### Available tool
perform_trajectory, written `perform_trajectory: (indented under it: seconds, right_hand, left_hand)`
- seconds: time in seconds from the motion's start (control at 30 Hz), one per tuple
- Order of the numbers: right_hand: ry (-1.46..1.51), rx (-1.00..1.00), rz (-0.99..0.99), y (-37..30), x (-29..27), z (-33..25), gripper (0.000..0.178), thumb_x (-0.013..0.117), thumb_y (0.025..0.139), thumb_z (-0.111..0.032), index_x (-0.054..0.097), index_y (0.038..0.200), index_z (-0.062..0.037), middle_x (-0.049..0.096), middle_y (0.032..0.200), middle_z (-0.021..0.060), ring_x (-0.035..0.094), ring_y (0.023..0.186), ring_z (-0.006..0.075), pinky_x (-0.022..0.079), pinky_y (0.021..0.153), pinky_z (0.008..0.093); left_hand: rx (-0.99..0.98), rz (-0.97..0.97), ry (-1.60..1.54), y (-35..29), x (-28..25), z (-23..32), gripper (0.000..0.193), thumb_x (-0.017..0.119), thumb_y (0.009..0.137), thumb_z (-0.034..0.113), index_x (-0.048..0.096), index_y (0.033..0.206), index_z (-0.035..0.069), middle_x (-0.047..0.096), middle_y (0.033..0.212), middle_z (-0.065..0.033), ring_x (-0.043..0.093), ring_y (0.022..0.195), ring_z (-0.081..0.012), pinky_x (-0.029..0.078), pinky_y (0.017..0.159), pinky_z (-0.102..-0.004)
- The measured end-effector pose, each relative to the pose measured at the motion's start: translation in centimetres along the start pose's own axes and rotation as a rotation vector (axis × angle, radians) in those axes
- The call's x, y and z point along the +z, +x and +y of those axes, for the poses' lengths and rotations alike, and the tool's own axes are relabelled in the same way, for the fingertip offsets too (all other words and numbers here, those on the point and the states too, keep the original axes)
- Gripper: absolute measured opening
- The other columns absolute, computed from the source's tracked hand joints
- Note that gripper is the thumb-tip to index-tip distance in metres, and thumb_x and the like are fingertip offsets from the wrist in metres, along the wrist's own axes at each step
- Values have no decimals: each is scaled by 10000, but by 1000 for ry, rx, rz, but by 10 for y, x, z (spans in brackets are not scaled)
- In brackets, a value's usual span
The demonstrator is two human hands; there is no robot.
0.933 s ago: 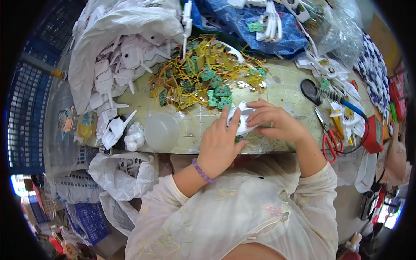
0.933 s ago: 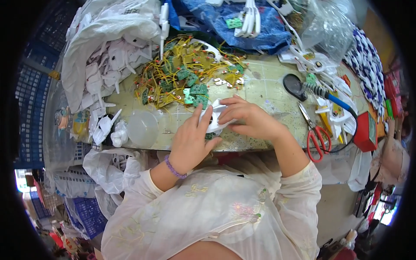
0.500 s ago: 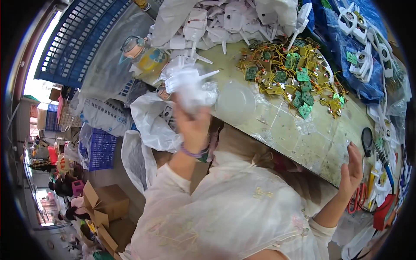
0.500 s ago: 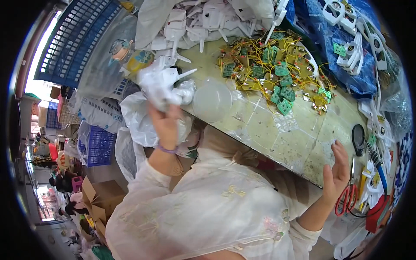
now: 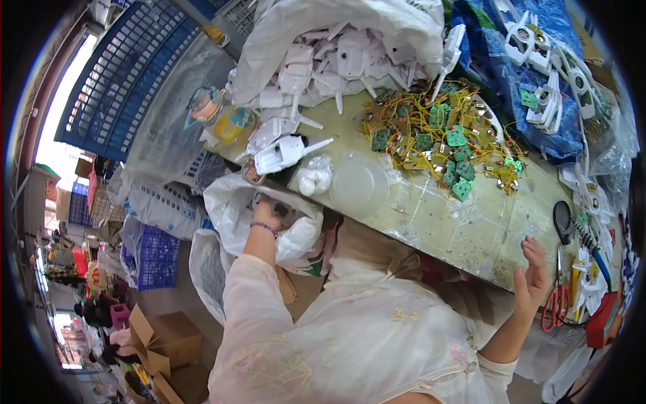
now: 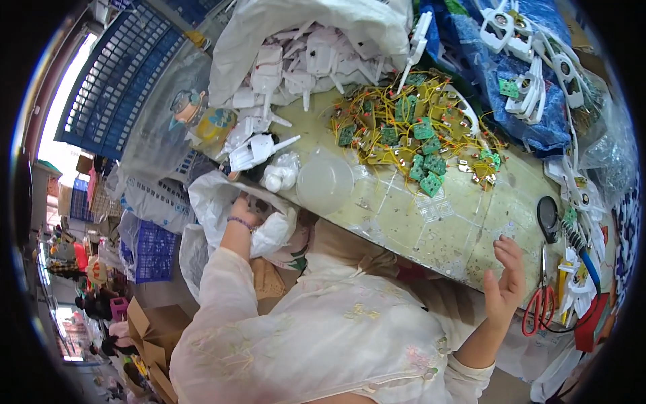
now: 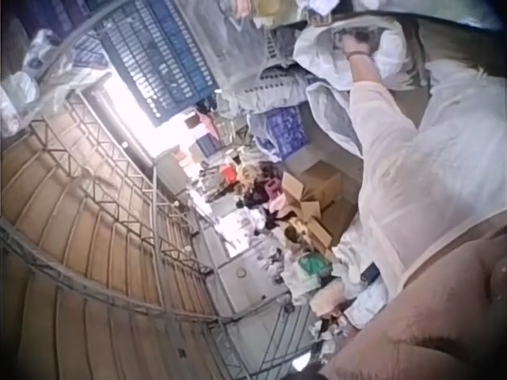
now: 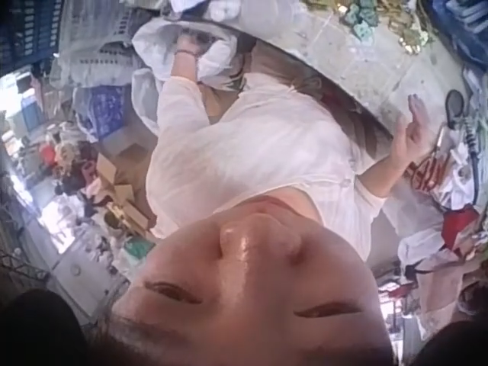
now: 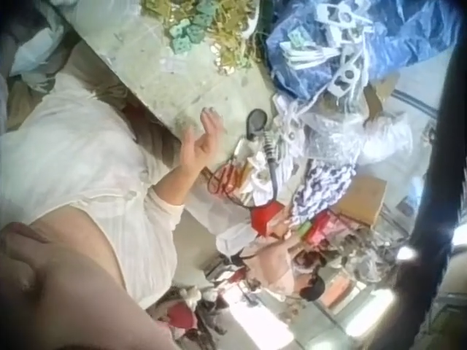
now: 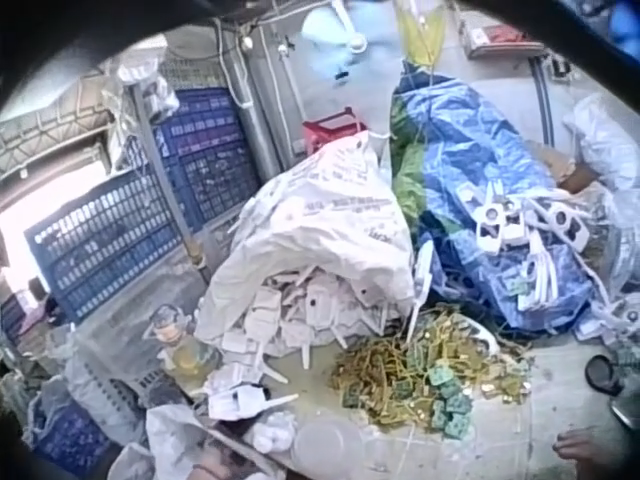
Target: Assembling and soldering electronic components into a plastic housing.
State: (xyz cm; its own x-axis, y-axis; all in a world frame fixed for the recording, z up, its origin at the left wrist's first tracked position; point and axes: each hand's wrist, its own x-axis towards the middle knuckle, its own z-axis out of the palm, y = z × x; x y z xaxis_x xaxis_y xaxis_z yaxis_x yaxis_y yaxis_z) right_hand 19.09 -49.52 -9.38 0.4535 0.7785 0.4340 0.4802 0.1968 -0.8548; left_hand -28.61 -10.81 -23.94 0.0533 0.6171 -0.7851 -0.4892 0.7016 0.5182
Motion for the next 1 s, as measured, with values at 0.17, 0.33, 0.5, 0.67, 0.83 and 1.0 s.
perform_trajectory:
  seconds: [0.17,0.33,0.5,0.67,0.83,1.0]
  right_hand:
    - [-31,75,63,-9,4,-8,284,641,799,-81,612,1070,1,583,1186,143,485,1203,308,312,1054,446]
    - [-113,84,36,-7,14,-19,256,641,779,-61,627,1029,-5,608,1125,139,526,1141,310,360,1011,436]
    - [-183,57,38,-6,26,-31,269,644,743,-9,636,1011,-10,623,1093,143,558,1094,316,403,969,420]
    - [-203,83,56,-17,28,-30,276,646,723,10,642,998,-9,628,1077,149,572,1065,322,421,945,410]
    - [-209,93,67,-22,25,-26,270,648,720,11,647,989,-12,633,1062,143,576,1051,317,428,931,411]
    - [-187,67,36,-13,36,-29,255,657,722,10,650,975,-12,639,1038,142,585,1027,319,445,901,406]
  left_hand:
    - [1327,537,133,-92,93,16,866,645,855,152,41,1475,149,325,1402,-207,516,1100,-305,431,947,-467]
    - [1710,-272,879,-145,221,38,342,634,847,128,562,1176,66,561,1205,-132,506,1141,-256,416,949,-377]
    - [2051,-223,1503,-94,316,44,318,719,726,186,658,1019,78,597,1018,-106,526,1024,-306,423,898,-425]
    - [1988,-63,1907,-71,331,46,211,743,668,210,687,844,109,589,976,-39,540,995,-253,435,833,-423]
    - [2201,-333,1484,-108,314,31,164,705,720,185,679,813,52,626,864,-86,600,824,-293,486,720,-393]
    - [1212,-534,804,-170,268,7,239,633,902,234,634,952,0,644,913,-50,588,685,-120,471,658,-230]
